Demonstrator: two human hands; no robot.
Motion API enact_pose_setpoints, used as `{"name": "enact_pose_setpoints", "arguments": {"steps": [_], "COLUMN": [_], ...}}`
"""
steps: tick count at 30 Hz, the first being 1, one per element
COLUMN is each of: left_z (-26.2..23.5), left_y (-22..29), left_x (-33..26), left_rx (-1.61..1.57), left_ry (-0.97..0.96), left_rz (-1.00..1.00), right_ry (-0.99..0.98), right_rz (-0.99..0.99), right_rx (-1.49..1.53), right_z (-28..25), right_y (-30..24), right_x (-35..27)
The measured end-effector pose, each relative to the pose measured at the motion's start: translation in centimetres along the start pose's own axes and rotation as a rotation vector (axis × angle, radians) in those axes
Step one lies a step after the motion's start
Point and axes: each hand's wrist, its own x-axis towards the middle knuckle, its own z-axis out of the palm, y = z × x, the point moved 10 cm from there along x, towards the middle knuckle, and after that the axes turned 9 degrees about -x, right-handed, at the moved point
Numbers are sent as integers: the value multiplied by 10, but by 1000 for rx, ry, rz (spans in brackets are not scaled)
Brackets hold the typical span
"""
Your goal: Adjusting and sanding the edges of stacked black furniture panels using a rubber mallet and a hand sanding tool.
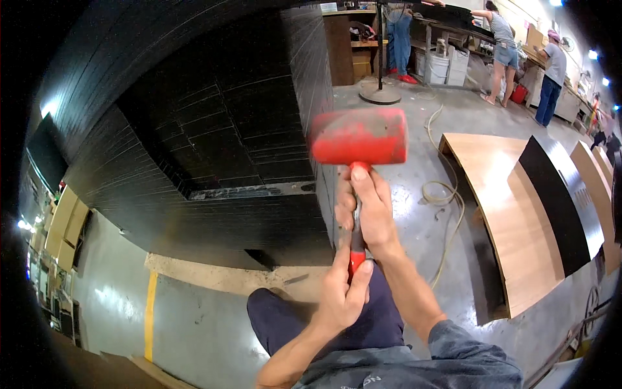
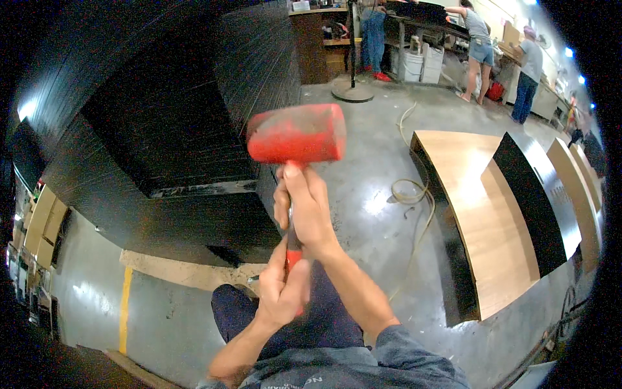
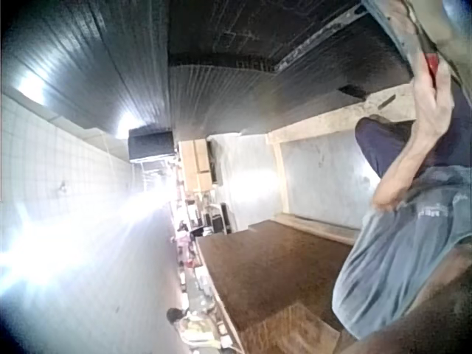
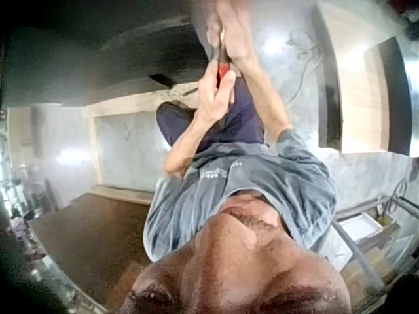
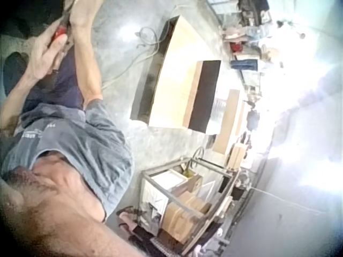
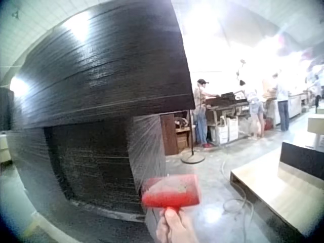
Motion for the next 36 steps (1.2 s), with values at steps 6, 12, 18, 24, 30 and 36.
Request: {"name": "enact_pose_setpoints", "arguments": {"steps": [6,12,18,24,30,36], "left_z": [-8,-24,-51,-93,-150,-238], "left_y": [-9,-20,-29,-37,-53,-61], "left_x": [1,1,-30,-92,-166,-204], "left_rx": [136,167,745,497,216,269], "left_ry": [-103,-12,-68,251,582,892], "left_rz": [10,64,148,31,-198,-248], "right_ry": [181,73,102,-515,-529,64], "right_rz": [-35,37,4,-142,-550,-1020], "right_rx": [95,94,-98,-893,-828,-727], "right_z": [-30,-6,-20,13,12,55], "right_y": [14,31,73,101,-18,-158], "right_x": [-15,-4,-71,-132,-84,14]}}
